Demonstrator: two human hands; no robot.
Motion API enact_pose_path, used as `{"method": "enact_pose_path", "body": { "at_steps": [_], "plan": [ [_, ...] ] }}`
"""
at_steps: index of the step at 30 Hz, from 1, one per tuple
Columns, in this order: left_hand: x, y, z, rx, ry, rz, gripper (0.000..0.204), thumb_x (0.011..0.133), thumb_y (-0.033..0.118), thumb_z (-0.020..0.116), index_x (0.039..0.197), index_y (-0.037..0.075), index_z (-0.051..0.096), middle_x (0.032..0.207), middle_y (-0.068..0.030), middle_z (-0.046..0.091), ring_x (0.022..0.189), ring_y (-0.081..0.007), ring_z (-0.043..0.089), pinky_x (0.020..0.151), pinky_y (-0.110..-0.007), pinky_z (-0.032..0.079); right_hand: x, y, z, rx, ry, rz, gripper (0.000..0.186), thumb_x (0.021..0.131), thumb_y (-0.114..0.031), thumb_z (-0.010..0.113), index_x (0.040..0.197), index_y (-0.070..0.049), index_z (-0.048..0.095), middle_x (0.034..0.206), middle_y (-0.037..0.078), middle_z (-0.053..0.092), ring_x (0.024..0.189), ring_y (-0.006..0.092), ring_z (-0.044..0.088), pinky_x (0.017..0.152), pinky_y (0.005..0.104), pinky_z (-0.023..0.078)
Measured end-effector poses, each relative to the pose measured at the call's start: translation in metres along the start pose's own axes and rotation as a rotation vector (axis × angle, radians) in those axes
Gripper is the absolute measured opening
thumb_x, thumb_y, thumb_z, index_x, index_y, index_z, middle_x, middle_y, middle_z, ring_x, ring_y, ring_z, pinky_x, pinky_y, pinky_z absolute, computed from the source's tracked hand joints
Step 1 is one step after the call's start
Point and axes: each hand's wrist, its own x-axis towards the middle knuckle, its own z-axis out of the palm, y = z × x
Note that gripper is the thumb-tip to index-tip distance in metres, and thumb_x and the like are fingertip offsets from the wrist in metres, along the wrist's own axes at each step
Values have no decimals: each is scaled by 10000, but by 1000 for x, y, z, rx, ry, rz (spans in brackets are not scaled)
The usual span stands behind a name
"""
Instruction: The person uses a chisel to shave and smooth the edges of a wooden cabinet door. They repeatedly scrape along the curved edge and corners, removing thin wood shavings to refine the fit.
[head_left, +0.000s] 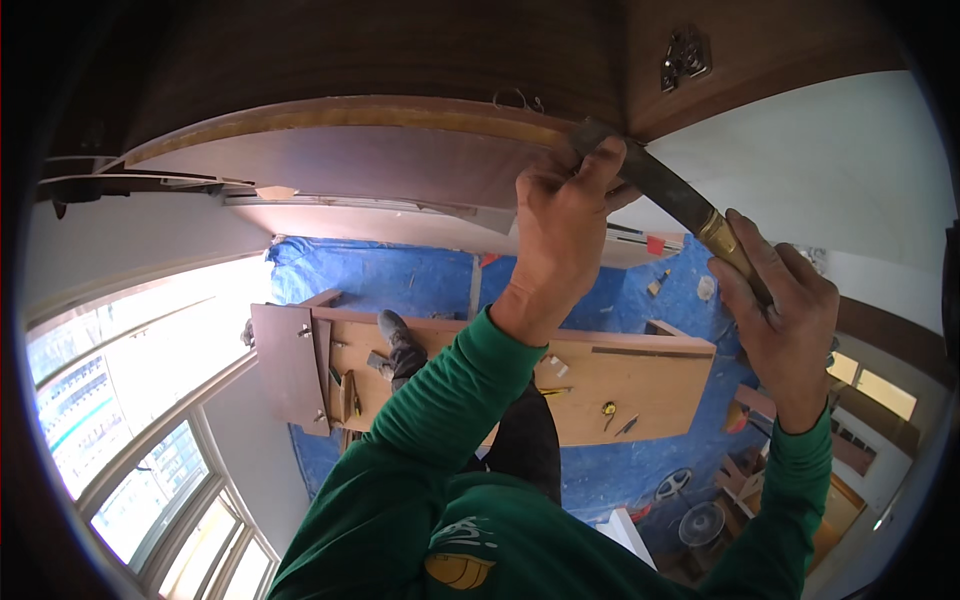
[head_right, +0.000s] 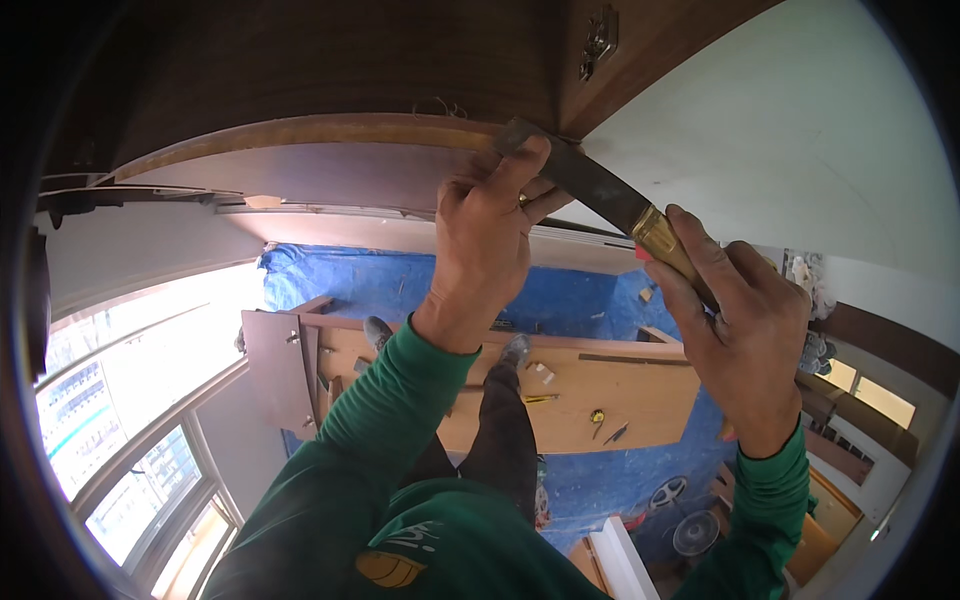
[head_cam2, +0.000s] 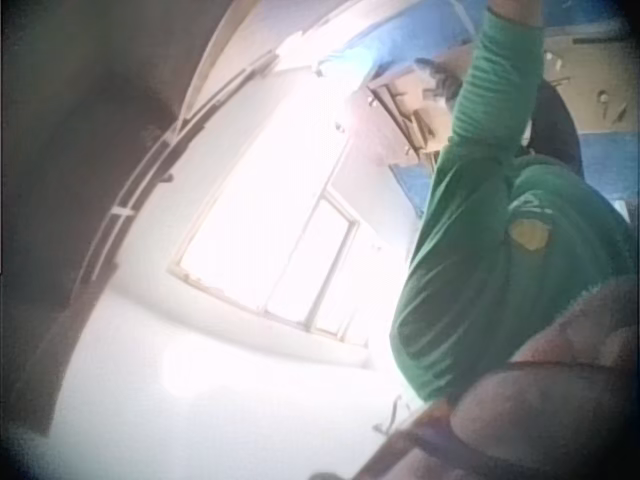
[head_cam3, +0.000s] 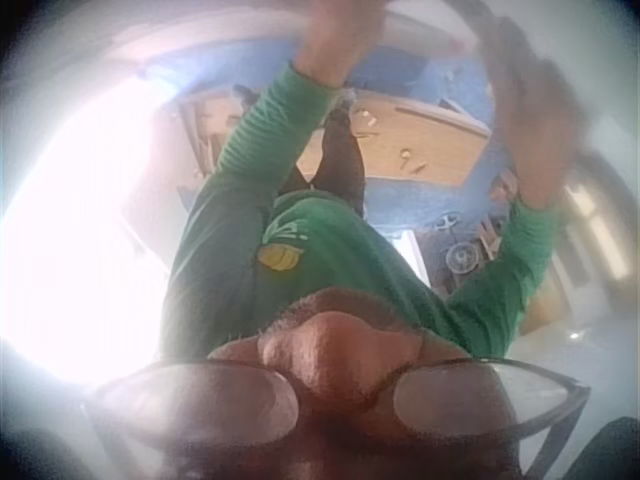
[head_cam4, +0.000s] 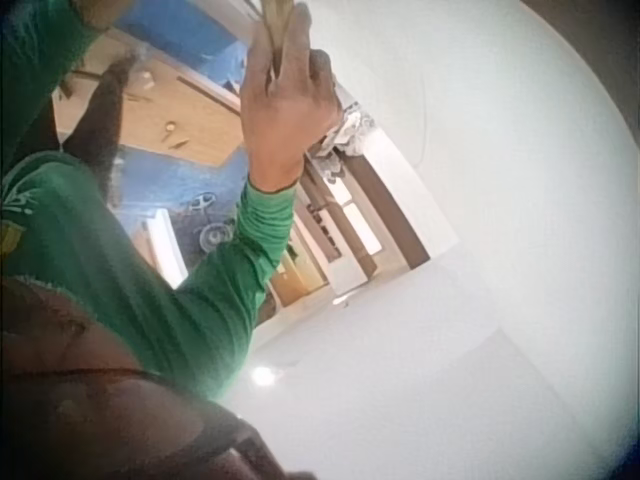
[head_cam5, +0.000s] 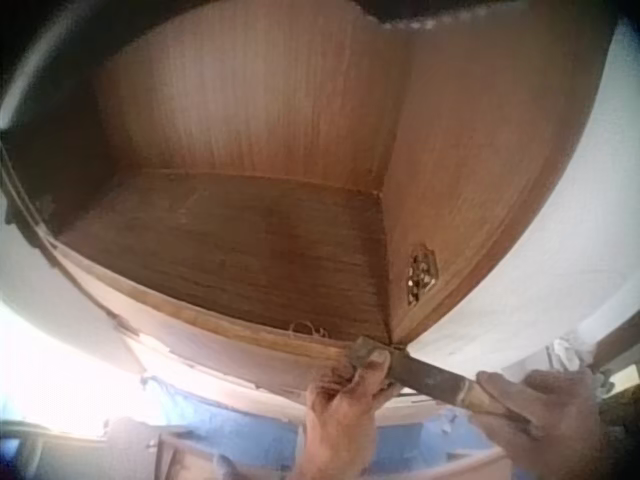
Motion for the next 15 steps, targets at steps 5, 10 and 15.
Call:
{"method": "enact_pose_path", "body": {
  "at_steps": [5, 10, 15],
  "plan": [
    [6, 4, -2, 12, -5, 1, 236, 1076, 179, 771, 1179, -30, 735, 1157, -175, 812, 1128, -324, 824, 1073, -518, 675, 6, -3, -2, -66, -48, 9, 536, 940, -172, 942, 1450, -83, 805, 744, 85, 655, 576, 200, 609, 543, 396, 482],
    [2, 3, -1, -7, 18, -15, 242, 1085, 189, 770, 1192, -27, 739, 1161, -169, 811, 1127, -316, 821, 1092, -517, 661, 1, -5, -1, -93, -12, -31, 555, 934, -186, 950, 1462, -97, 804, 744, 76, 657, 577, 184, 610, 541, 397, 481],
    [5, 1, -4, -5, -18, 1, 228, 1094, 183, 756, 1204, -17, 744, 1172, -173, 817, 1118, -310, 817, 1094, -512, 655, 2, -6, -4, -133, -44, -15, 569, 932, -190, 954, 1471, -96, 799, 747, 78, 662, 582, 183, 611, 541, 398, 477]
  ]
}}
